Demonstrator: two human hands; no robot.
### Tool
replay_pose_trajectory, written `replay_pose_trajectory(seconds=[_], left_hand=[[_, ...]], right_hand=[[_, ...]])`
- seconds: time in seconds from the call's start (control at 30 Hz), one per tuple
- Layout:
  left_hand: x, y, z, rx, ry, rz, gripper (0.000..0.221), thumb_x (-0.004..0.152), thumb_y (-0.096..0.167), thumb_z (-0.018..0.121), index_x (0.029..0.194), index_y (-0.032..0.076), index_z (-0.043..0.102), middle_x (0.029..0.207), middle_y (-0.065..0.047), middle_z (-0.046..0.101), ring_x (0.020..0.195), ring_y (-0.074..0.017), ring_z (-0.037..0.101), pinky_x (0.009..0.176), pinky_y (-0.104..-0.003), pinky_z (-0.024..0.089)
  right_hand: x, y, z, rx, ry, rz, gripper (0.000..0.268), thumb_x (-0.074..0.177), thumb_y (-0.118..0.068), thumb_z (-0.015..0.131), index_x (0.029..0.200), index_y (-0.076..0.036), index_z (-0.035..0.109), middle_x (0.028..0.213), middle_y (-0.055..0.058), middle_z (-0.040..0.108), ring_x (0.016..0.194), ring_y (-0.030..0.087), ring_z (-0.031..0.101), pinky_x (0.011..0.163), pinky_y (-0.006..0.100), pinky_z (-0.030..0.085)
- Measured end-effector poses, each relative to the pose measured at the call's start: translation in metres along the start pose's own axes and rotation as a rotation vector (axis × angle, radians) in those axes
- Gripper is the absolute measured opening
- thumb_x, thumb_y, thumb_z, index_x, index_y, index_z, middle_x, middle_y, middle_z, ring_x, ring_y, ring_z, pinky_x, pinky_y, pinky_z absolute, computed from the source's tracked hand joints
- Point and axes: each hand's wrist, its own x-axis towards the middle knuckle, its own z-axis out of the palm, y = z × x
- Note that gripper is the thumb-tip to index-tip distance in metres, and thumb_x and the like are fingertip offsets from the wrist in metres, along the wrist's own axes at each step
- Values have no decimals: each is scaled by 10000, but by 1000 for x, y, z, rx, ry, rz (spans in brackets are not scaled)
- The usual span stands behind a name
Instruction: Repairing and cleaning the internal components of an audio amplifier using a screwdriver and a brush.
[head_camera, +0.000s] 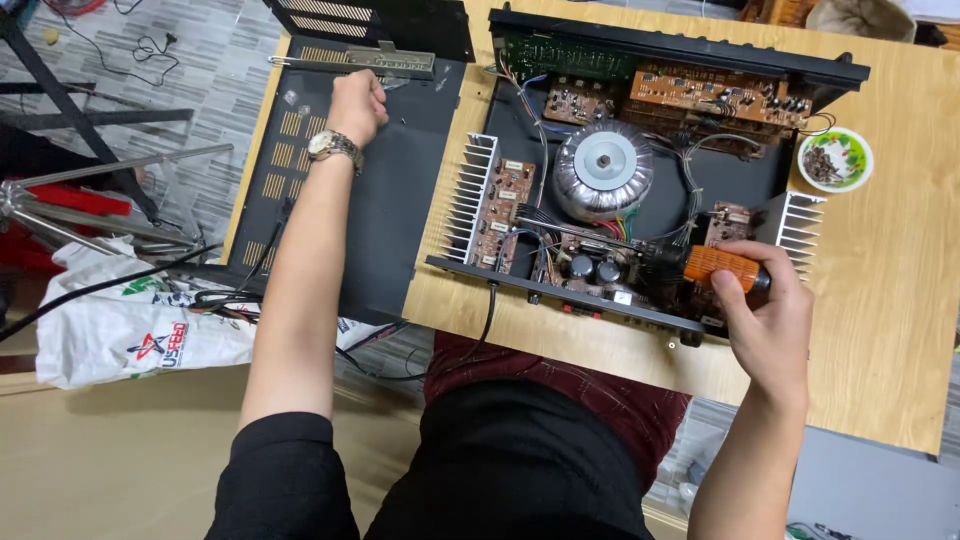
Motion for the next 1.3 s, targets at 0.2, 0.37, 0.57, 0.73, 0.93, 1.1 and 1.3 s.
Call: replay_pose_trajectory(seconds=[0.2, 0.37, 0.57, 0.73, 0.93, 1.1, 1.3], left_hand=[[-1, 21, 13, 21, -13, -9, 290, 712, -157, 472, 821, 81, 598, 672, -55, 607, 591, -136, 594, 604, -298, 551], [-5, 13, 22, 141, -8, 53, 357, 668, -208, 705, 830, 94, 606, 722, -43, 646, 699, -201, 655, 644, -380, 548], [-20, 38, 4, 55, -45, -17, 323, 783, -171, 368, 857, 61, 580, 769, -81, 571, 649, -186, 548, 597, -341, 499], [-19, 35, -9, 135, 46, 228, 416, 706, -154, 342, 940, 73, 599, 768, -55, 636, 646, -194, 606, 596, -352, 488], [-100, 194, -73, 53, 58, 599, 138, 932, -83, 733, 1020, -6, 660, 962, -132, 688, 814, -200, 653, 736, -301, 556], [-208, 281, -59, 129, -30, 831, 132, 987, 89, 656, 1081, -3, 664, 1000, -141, 674, 879, -275, 642, 762, -406, 540], [-309, 314, 4, 272, -119, 974, 301, 992, 301, 686, 1193, 87, 619, 1159, -71, 636, 1050, -217, 590, 882, -344, 455]], right_hand=[[2, -5, 0, -22, 10, -68, 230, 1058, -144, 615, 1242, -7, 631, 1206, 115, 671, 1097, 208, 620, 936, 306, 462], [1, -9, -1, -3, 3, -71, 212, 1038, -126, 615, 1219, -17, 636, 1206, 114, 679, 1130, 216, 632, 975, 311, 469], [1, -8, 0, -13, 6, -35, 204, 1034, -119, 619, 1216, -29, 641, 1179, 89, 681, 1040, 183, 618, 892, 292, 465], [2, -9, -1, -19, -2, -28, 213, 1040, -137, 612, 1220, -28, 643, 1185, 93, 681, 1036, 186, 620, 889, 295, 472], [1, -8, 0, -49, -27, -46, 225, 1062, -141, 608, 1247, -18, 641, 1188, 94, 672, 1044, 188, 609, 907, 300, 452], [5, -11, 7, -4, -92, 32, 219, 1062, -146, 607, 1252, -37, 630, 1070, 71, 640, 804, 136, 590, 724, 256, 475], [10, -14, 11, -32, -161, 66, 224, 1071, -192, 606, 1257, -72, 638, 945, 51, 642, 754, 116, 601, 678, 239, 466]])
